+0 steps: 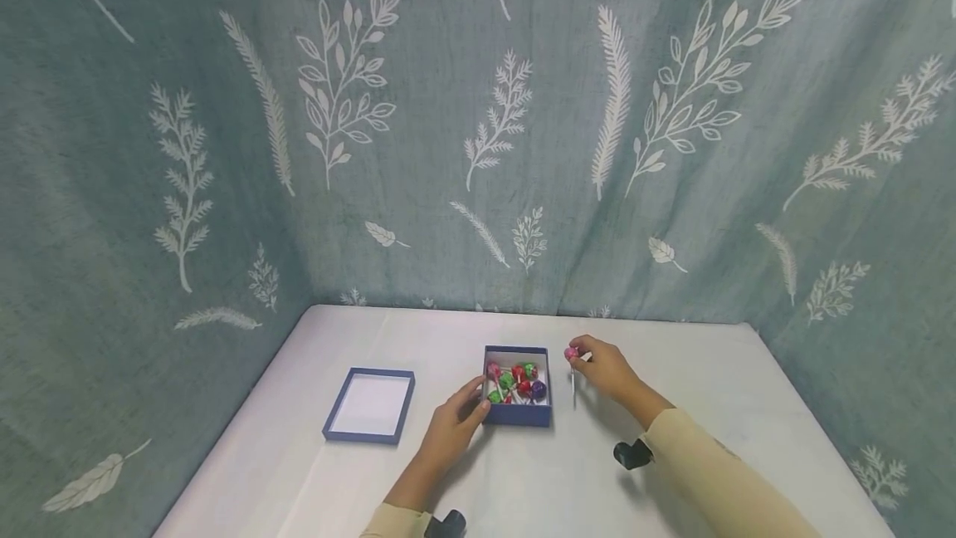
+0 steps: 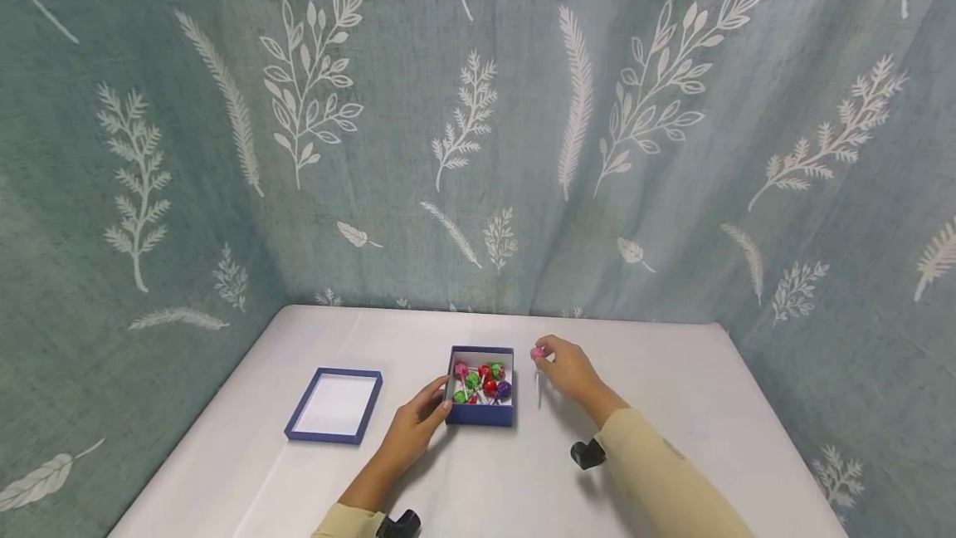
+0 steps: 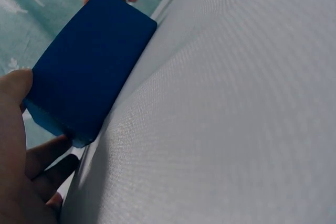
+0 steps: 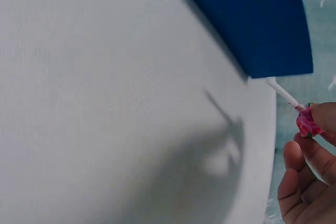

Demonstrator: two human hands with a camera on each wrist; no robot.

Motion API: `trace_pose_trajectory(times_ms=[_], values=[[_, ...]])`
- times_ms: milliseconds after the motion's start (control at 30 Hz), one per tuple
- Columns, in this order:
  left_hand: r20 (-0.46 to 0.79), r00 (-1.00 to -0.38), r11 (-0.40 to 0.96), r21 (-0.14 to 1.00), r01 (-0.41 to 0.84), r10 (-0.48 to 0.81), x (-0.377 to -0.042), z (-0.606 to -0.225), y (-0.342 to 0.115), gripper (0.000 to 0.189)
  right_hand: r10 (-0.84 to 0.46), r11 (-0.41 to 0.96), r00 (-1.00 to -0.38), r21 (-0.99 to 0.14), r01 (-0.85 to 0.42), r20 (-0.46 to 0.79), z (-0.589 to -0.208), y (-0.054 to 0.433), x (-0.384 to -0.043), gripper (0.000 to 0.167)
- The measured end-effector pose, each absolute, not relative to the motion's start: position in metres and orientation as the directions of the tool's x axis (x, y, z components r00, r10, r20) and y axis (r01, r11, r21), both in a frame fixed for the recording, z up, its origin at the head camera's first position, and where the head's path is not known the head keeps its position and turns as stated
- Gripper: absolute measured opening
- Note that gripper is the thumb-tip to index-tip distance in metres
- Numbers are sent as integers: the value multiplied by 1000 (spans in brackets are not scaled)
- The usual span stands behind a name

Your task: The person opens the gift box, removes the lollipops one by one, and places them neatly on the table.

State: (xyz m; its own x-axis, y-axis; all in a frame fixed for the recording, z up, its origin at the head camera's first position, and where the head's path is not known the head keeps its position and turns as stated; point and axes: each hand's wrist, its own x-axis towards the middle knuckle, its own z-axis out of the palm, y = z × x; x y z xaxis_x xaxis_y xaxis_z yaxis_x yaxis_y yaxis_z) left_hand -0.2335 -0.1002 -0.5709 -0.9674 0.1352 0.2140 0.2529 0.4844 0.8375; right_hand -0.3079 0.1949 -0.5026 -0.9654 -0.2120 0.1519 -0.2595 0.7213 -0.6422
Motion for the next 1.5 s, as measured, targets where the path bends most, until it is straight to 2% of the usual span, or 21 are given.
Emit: trace_pose_trajectory(times_ms=[500,1167,1500], values=[[226,-966,459,850,258,125,-237,-569,-101,51,-143,749,-982,-634,-191,127,-528,204,-319,24],[204,-972,455,860,233,113,-234,-567,-101,51,-202,809,-976,-547,-216,87,-529,204,-327,26],[224,-967,460,851,253,119,-236,-569,-100,51,-272,812,-955,-504,-294,119,-520,214,-329,25]])
